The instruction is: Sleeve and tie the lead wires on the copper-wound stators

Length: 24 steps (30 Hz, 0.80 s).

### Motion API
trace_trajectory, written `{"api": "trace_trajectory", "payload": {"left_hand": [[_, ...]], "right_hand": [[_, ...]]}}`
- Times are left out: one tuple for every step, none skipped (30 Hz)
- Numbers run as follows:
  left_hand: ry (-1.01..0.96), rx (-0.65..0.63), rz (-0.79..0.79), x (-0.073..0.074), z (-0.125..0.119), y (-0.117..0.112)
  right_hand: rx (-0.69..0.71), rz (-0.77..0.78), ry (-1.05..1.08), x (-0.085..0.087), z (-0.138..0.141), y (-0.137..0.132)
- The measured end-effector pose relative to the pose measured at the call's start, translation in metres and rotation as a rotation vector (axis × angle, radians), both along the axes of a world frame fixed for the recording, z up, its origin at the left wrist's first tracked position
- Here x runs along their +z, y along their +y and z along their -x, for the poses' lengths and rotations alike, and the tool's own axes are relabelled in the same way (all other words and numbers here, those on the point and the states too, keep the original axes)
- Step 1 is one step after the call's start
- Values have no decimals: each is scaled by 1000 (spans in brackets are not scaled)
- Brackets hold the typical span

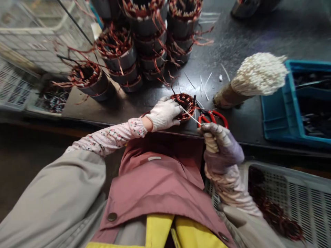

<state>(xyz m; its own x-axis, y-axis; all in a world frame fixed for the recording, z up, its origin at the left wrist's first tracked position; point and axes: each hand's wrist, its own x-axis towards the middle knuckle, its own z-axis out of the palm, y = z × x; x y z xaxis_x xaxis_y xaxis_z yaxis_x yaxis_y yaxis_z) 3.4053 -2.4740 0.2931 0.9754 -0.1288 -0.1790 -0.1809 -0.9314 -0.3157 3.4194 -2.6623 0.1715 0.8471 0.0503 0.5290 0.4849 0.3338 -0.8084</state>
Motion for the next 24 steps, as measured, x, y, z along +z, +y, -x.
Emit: {"api": "trace_trajectory", "payload": {"left_hand": [[-3, 26, 23, -2, 0, 2], [-8, 38, 42, -4, 0, 3], [-18, 36, 57, -5, 1, 5], [-29, 27, 67, -6, 2, 6], [-30, 18, 74, -6, 2, 7], [-20, 13, 81, -6, 2, 7], [-4, 10, 88, -6, 2, 8], [14, 8, 95, -5, 1, 8], [29, 8, 103, -5, 0, 8], [35, 9, 113, -4, 0, 9], [29, 13, 125, -4, 0, 9], [15, 17, 137, -4, 0, 9], [1, 20, 147, -4, 0, 9], [-13, 22, 155, -5, 1, 9], [-25, 21, 160, -5, 2, 9], [-32, 17, 164, -5, 2, 9], [-33, 12, 164, -6, 3, 9], [-32, 8, 163, -6, 3, 10], [-31, 4, 162, -6, 3, 10], [-30, -1, 164, -6, 3, 11], [-29, -7, 166, -6, 2, 11], [-28, -13, 169, -7, 2, 12], [-29, -19, 171, -7, 1, 12], [-31, -23, 173, -7, 0, 12]], "right_hand": [[-42, 65, -111, -5, 11, 2], [-76, 146, -242, -10, 21, 1], [-91, 230, -370, -14, 28, -2], [-80, 297, -471, -17, 33, -6], [-59, 327, -529, -19, 38, -9], [-30, 336, -554, -20, 42, -13], [-3, 332, -556, -22, 46, -15], [14, 324, -542, -23, 50, -16], [26, 316, -526, -25, 54, -16], [37, 310, -514, -27, 57, -15], [46, 306, -505, -29, 60, -13], [53, 300, -498, -31, 62, -10], [54, 292, -491, -32, 63, -6], [54, 287, -485, -33, 63, -3], [48, 284, -477, -34, 63, 0], [39, 282, -470, -34, 62, 3], [32, 277, -467, -33, 61, 4], [30, 269, -468, -32, 61, 4], [30, 262, -468, -30, 61, 3], [32, 258, -464, -28, 62, 1], [33, 258, -456, -27, 63, -1], [32, 263, -444, -26, 65, -4], [27, 269, -435, -25, 67, -7], [20, 273, -429, -25, 68, -8]]}}
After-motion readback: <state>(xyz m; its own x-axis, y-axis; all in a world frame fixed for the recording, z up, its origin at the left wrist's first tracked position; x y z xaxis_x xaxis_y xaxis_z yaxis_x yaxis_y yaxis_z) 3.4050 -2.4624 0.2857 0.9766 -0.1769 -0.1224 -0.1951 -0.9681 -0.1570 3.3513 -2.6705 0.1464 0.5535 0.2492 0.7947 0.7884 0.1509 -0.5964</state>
